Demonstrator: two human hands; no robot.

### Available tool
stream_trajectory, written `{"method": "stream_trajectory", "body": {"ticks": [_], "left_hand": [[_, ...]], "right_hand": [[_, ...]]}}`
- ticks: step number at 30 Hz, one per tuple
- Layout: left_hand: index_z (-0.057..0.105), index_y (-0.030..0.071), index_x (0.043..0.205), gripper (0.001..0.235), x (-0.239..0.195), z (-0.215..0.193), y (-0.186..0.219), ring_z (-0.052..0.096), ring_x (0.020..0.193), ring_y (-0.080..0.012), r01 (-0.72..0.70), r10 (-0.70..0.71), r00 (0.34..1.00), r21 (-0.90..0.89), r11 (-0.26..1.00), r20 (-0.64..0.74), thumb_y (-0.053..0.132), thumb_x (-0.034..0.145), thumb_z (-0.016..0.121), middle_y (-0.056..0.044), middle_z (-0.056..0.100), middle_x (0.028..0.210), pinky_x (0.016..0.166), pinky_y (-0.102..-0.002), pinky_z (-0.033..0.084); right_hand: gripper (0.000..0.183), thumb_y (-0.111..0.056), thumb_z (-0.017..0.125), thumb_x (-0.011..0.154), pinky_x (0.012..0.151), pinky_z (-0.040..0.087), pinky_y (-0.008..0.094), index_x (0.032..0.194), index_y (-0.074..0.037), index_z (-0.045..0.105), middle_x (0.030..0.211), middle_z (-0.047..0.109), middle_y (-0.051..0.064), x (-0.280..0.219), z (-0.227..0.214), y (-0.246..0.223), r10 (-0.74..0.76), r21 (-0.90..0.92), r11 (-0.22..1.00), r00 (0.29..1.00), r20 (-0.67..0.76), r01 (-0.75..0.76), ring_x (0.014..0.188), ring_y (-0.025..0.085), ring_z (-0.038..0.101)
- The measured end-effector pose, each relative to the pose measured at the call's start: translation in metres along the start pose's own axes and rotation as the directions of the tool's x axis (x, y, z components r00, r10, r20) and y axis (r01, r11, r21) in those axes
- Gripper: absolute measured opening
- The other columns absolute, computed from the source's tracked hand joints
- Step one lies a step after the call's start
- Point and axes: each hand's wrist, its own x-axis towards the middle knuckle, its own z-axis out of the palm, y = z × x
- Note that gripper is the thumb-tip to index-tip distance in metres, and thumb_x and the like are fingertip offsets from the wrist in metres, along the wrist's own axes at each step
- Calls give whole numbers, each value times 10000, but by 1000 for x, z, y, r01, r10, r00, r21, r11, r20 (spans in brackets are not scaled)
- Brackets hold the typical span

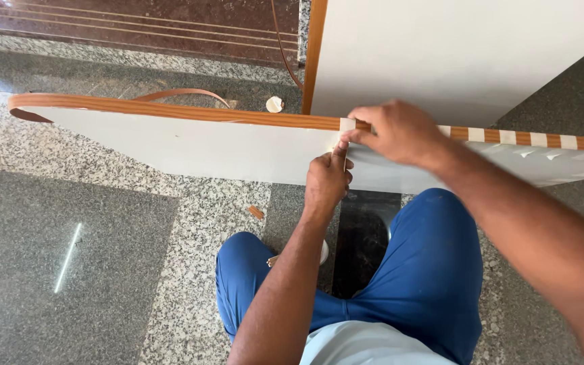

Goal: The person applies adhesive tape to a wooden edge banding strip and presses it onto a white board. They then use a brush to apply a white substance along the board's edge and continue taping the banding in place.

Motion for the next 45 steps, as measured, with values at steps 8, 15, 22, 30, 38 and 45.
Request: {"method": "stream_trajectory", "body": {"ticks": [8,15,22,30,38,45], "left_hand": [[697,21,874,519,19,4,-32,578,507,-124,-53,57,997,82,995,-50,426,1037,416,-38,614,597,492,-303,466],[691,42,888,412,-13,-18,2,574,516,-187,-87,35,947,152,985,319,361,1037,476,-92,625,618,503,-377,460],[563,70,1020,279,7,1,96,695,755,-388,-532,798,597,703,472,-84,342,1032,504,-148,730,750,797,-519,482],[483,-14,1228,567,69,-19,90,706,1008,-345,-322,603,794,892,317,73,465,927,448,-204,758,925,1022,-490,410],[481,-22,1255,596,81,-105,108,672,1121,-371,-264,505,858,925,273,96,494,977,374,-230,742,995,1144,-505,355],[305,-70,1463,682,102,-159,124,637,1166,-395,-218,337,933,942,256,124,456,1032,252,-263,695,1129,1189,-548,287]], "right_hand": [[563,-557,670,958,635,604,421,1098,-15,607,738,717,115,-7,10,-18,-34,-224,975,996,-85,14,583,242,698],[558,-515,724,876,648,592,487,1129,-37,589,820,723,158,-4,5,-25,53,-231,971,998,-40,-61,715,331,724],[345,-411,738,903,742,560,514,1056,-104,711,897,753,133,-5,2,-21,117,-152,982,993,10,-114,862,364,713],[622,-678,732,810,704,596,490,1091,-123,737,805,756,104,-6,1,-37,318,-275,919,944,89,-284,747,317,742],[656,-751,690,823,594,575,442,961,-110,725,691,712,73,-3,4,-33,344,-406,867,937,64,-290,640,266,717],[631,-718,678,888,520,533,346,841,-89,695,558,606,59,0,29,-3,338,-455,851,937,92,-263,462,185,611]]}}
